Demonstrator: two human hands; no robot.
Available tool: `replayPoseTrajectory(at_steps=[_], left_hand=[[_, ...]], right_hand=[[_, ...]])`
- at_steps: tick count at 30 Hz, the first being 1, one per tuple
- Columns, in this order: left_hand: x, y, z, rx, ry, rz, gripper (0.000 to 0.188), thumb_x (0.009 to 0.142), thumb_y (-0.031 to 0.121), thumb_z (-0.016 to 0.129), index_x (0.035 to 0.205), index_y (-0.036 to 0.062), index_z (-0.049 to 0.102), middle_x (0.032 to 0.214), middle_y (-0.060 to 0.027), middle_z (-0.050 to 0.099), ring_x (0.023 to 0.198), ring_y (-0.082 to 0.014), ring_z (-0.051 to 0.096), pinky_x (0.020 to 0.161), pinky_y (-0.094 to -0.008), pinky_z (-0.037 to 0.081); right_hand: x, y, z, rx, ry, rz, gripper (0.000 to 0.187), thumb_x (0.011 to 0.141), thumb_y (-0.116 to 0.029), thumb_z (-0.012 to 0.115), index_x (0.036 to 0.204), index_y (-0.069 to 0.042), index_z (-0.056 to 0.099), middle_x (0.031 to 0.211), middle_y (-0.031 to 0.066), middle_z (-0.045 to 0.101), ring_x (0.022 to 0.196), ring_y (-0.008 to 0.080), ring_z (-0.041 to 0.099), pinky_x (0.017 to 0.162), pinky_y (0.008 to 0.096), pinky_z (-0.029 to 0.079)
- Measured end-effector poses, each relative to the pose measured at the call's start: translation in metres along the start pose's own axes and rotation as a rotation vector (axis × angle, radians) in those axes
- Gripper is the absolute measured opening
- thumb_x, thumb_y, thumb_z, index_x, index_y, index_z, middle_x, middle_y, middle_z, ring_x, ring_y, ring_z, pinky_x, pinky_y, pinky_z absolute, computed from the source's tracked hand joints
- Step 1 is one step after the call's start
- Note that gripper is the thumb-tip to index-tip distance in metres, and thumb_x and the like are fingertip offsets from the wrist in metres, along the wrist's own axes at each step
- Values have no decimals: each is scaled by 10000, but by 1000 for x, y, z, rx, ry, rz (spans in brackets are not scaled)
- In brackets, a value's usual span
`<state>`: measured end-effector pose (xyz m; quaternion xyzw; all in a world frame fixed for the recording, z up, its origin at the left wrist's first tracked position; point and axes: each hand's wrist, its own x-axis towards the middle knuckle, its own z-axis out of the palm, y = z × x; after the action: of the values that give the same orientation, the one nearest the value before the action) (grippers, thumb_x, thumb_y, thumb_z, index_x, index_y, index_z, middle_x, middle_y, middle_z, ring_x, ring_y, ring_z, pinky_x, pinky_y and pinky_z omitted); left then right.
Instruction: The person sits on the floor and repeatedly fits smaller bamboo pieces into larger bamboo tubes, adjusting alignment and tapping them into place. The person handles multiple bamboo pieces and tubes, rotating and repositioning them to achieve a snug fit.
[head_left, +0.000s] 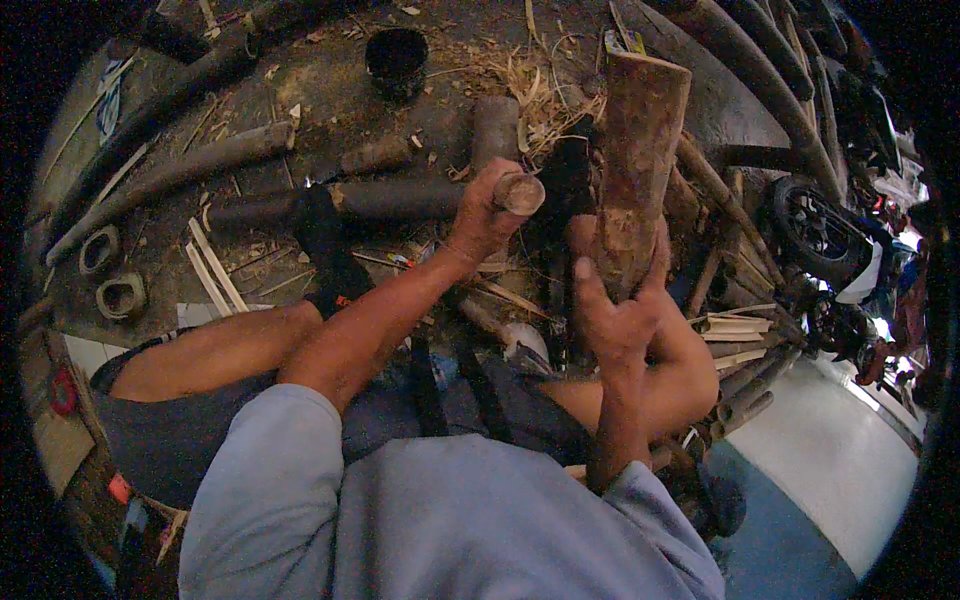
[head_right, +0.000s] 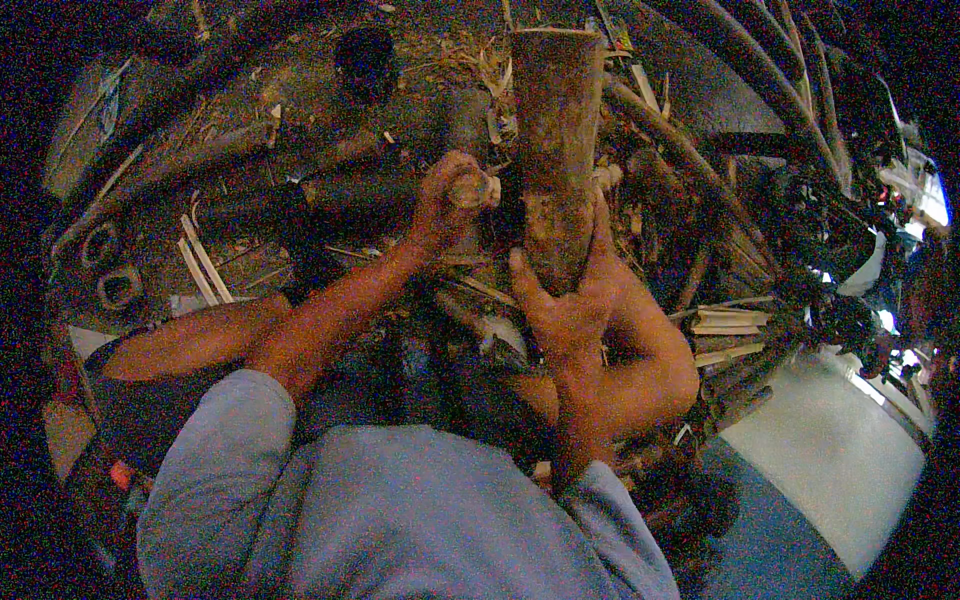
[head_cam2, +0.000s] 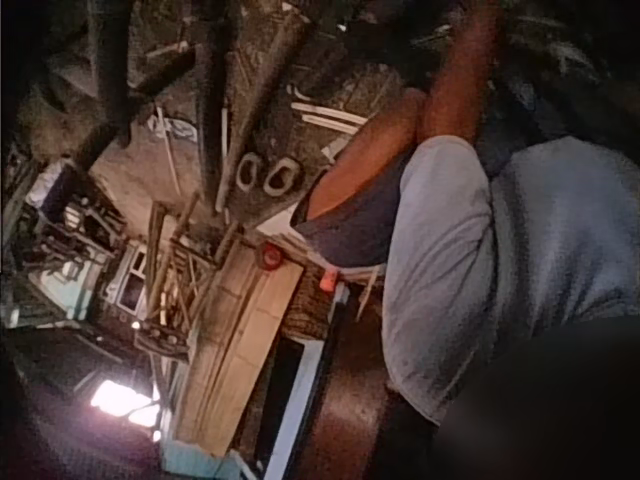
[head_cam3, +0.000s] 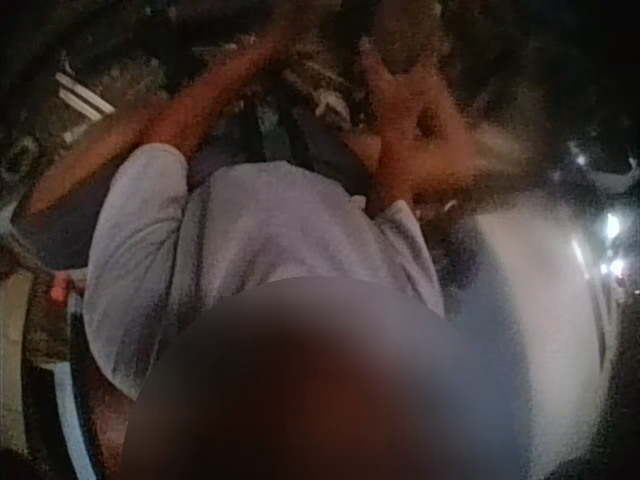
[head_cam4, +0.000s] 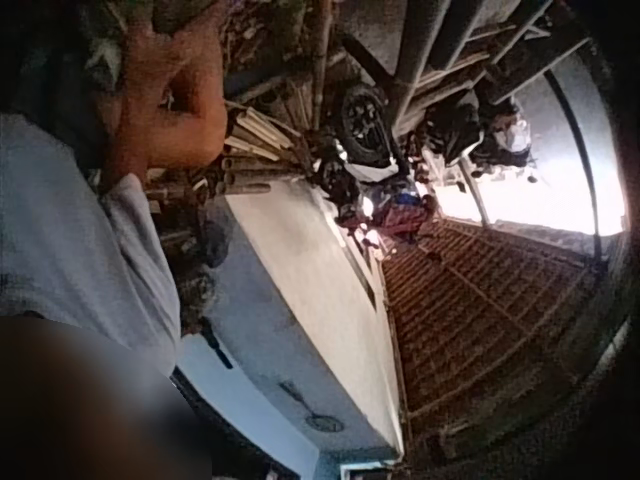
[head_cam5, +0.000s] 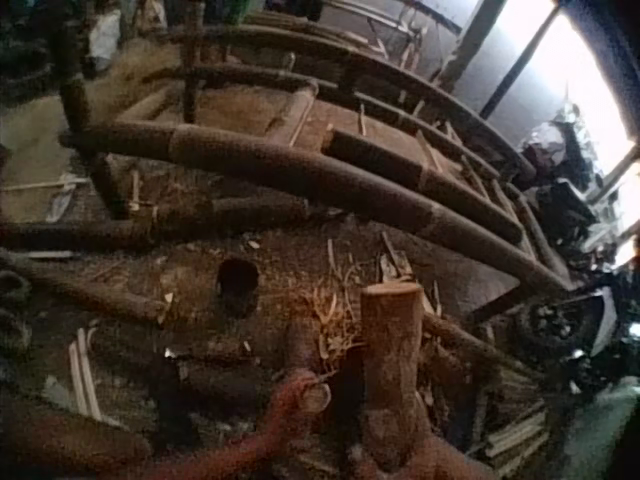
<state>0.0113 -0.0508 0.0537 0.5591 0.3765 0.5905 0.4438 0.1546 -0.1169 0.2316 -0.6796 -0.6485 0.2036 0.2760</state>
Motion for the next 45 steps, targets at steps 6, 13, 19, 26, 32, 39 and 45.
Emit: replayPoseTrajectory(at_steps=[6, 13, 19, 26, 32, 39, 45], left_hand=[[-11, -9, 1, -135, 14, -149, 390, 771, 95, 778, 1112, 60, 592, 1048, -123, 613, 946, -265, 616, 842, -385, 498], [-13, -13, 3, 162, -143, -6, 466, 702, 64, 781, 1133, 56, 604, 1086, -128, 621, 1031, -343, 609, 891, -423, 491], [-17, 12, 9, 195, -247, 153, 528, 628, 112, 785, 1117, 63, 593, 1023, -148, 597, 975, -395, 568, 859, -457, 477], [-7, 2, 10, 195, -262, 264, 503, 629, 182, 787, 1073, 50, 590, 977, -152, 587, 945, -396, 563, 870, -463, 461], [-11, -4, 9, 204, -222, 278, 505, 606, 185, 808, 1045, 53, 596, 974, -147, 591, 935, -406, 562, 873, -472, 467], [-28, -30, 4, 277, -279, 21, 508, 633, 206, 802, 1080, 60, 607, 1004, -146, 599, 982, -401, 566, 899, -496, 462], [-33, -31, 3, 229, -336, 304, 460, 694, 216, 791, 1092, 65, 615, 1041, -141, 620, 994, -408, 581, 913, -495, 465]], right_hand=[[21, -19, -9, -99, -282, 79, 887, 776, -133, 801, 1536, -51, 352, 1420, 218, 548, 1276, 295, 565, 1085, 391, 429], [5, -2, -4, 85, -45, -7, 749, 830, -123, 744, 1466, 34, 381, 1279, 168, 608, 1110, 244, 620, 957, 362, 506], [-34, 22, -6, 316, 3, 452, 786, 793, -141, 798, 1467, 12, 423, 1327, 178, 610, 1204, 276, 600, 1046, 372, 458], [-55, 30, -12, 254, 30, 551, 762, 798, -194, 815, 1446, -2, 463, 1305, 176, 628, 1182, 285, 611, 1051, 378, 452], [-52, 29, -11, 269, 11, 560, 810, 787, -217, 826, 1467, 0, 442, 1306, 201, 629, 1193, 302, 605, 1068, 395, 436], [-56, 29, -7, 298, 50, 419, 888, 753, -260, 853, 1478, 6, 416, 1281, 211, 644, 1170, 312, 629, 1036, 397, 467], [-58, 21, -10, 183, 5, 373, 881, 744, -272, 863, 1448, 31, 428, 1237, 221, 661, 1121, 302, 656, 1000, 403, 492]])
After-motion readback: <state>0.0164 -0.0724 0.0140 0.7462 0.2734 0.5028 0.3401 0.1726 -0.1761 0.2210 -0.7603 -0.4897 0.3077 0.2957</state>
